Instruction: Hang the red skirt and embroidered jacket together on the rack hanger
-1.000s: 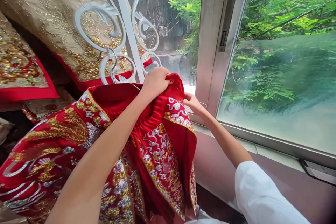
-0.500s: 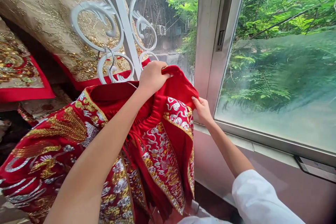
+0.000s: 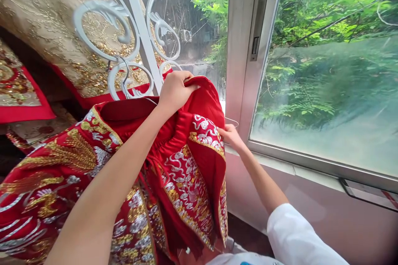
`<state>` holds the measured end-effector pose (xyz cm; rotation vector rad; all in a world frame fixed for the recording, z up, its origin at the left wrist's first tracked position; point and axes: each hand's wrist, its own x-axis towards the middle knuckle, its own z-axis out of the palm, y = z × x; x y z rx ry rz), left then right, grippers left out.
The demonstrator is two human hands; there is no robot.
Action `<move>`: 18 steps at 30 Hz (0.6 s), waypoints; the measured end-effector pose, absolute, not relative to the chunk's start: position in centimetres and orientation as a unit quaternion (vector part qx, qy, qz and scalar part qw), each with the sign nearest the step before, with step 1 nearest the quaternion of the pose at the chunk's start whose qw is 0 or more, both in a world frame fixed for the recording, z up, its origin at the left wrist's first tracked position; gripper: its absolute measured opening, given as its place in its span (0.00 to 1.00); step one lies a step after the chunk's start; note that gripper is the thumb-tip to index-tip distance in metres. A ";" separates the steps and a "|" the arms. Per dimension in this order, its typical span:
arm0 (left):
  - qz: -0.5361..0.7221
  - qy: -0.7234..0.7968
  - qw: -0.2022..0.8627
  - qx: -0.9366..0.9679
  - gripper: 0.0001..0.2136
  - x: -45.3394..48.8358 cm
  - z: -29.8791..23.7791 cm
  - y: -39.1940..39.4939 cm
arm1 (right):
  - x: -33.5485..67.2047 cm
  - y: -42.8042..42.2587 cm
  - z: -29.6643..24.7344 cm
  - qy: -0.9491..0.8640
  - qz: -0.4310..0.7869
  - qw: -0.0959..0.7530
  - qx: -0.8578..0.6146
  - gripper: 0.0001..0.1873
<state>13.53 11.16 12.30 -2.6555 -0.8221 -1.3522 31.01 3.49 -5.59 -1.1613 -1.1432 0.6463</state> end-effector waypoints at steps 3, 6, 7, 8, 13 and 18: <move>-0.413 -0.271 0.029 -0.869 0.10 13.5 12.7 10.5 | 32.8 1.3 -4.8 -0.429 0.138 0.706 -0.547 0.16; -0.387 -0.272 0.046 -0.880 0.11 13.4 13.0 9.5 | 33.9 0.0 -5.4 -0.324 -0.119 0.719 -0.604 0.16; -0.376 -0.275 0.056 -0.883 0.11 13.4 13.0 9.1 | 34.1 -0.2 -6.0 -0.315 -0.169 0.703 -0.615 0.16; -0.362 -0.278 0.067 -0.887 0.11 13.5 13.0 8.9 | 34.2 -0.5 -6.5 -0.337 -0.171 0.684 -0.624 0.16; -0.288 -0.259 0.103 -0.916 0.10 13.8 12.6 8.3 | 34.7 -2.8 -7.4 -0.472 0.008 0.609 -0.638 0.13; -0.286 -0.229 0.124 -0.922 0.11 13.7 12.5 8.9 | 33.2 -2.4 -2.1 -0.522 -0.094 0.612 -0.587 0.28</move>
